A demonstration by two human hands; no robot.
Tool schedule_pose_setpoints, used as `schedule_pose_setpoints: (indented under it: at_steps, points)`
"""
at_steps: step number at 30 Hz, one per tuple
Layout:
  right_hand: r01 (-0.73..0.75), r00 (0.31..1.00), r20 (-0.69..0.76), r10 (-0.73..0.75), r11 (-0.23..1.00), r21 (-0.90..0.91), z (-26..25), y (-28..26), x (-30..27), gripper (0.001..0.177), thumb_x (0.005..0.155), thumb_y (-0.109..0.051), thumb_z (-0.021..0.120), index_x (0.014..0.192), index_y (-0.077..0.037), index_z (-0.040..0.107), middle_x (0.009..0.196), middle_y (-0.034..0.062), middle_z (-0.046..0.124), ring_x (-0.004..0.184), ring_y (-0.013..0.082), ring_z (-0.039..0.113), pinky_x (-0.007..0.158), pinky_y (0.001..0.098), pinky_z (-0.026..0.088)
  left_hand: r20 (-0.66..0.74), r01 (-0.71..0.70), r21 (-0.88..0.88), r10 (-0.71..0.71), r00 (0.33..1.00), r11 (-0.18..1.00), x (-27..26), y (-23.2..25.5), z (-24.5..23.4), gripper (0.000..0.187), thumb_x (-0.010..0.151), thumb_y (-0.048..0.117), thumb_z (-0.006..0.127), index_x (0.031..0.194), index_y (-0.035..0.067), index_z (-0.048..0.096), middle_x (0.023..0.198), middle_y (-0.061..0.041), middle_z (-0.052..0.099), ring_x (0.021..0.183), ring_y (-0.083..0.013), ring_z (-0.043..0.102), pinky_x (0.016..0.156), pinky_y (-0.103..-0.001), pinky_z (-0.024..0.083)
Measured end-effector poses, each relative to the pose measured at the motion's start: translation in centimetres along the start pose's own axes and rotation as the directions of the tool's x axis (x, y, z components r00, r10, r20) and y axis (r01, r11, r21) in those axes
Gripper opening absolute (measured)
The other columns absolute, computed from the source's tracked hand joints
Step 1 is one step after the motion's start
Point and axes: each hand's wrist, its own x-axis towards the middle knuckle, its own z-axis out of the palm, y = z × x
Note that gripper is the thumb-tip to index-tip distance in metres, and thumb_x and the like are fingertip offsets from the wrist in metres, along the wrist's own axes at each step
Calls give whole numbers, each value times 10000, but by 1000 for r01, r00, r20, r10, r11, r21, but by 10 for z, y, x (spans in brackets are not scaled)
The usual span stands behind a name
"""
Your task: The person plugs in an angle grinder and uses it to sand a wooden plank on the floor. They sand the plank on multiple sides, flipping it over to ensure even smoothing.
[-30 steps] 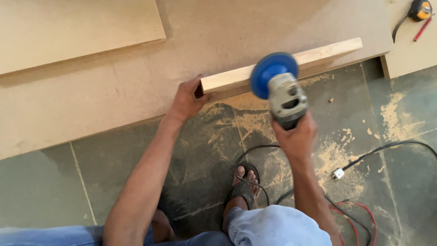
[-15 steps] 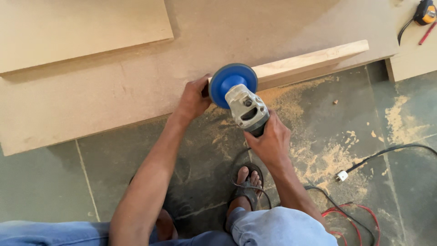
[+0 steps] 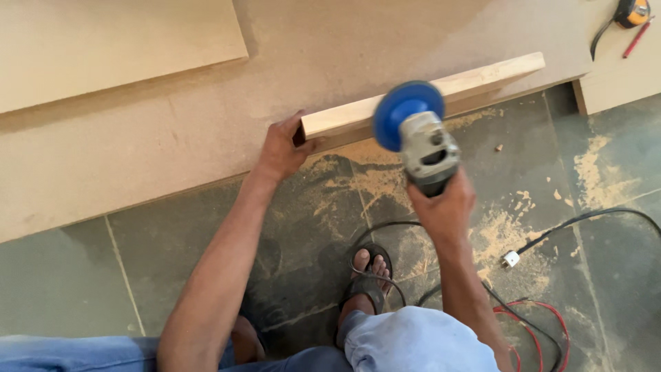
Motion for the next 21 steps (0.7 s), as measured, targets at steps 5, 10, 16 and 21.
schedule_pose_setpoints:
  at_steps: [5,10,16,21]
  points:
    - [12,983,186,1,998,-69,18,-28,-7,574,741,-190,879,1202,28,613,1064,199,731,908,292,755,808,405,639,-45,-100,10,101,994,995,-3,0,-2,468,838,121,808,1276,97,642,1143,-127,750,1074,-243,725,1020,-372,562]
    - [173,962,230,-144,979,-110,25,-53,-12,717,696,-207,911,1259,71,565,1083,229,713,971,331,730,882,471,591,-52,-146,-24,144,988,989,-2,-4,0,430,795,93,851,1184,117,670,1087,-94,760,1005,-227,744,937,-362,604]
    - [132,967,232,-104,985,-109,28,-54,-9,713,695,-204,905,1279,49,583,1102,209,715,969,312,735,845,447,609,-80,-201,-32,198,977,979,-2,-6,3,429,809,72,836,1204,123,674,1095,-97,762,1020,-232,740,954,-363,589]
    - [22,989,149,-15,999,-46,14,-28,-5,658,739,-183,892,1285,42,600,1132,199,719,980,290,743,849,414,627,-28,-90,-31,89,996,995,2,-11,1,431,834,86,818,1235,92,661,1107,-140,759,1036,-252,737,987,-362,566]
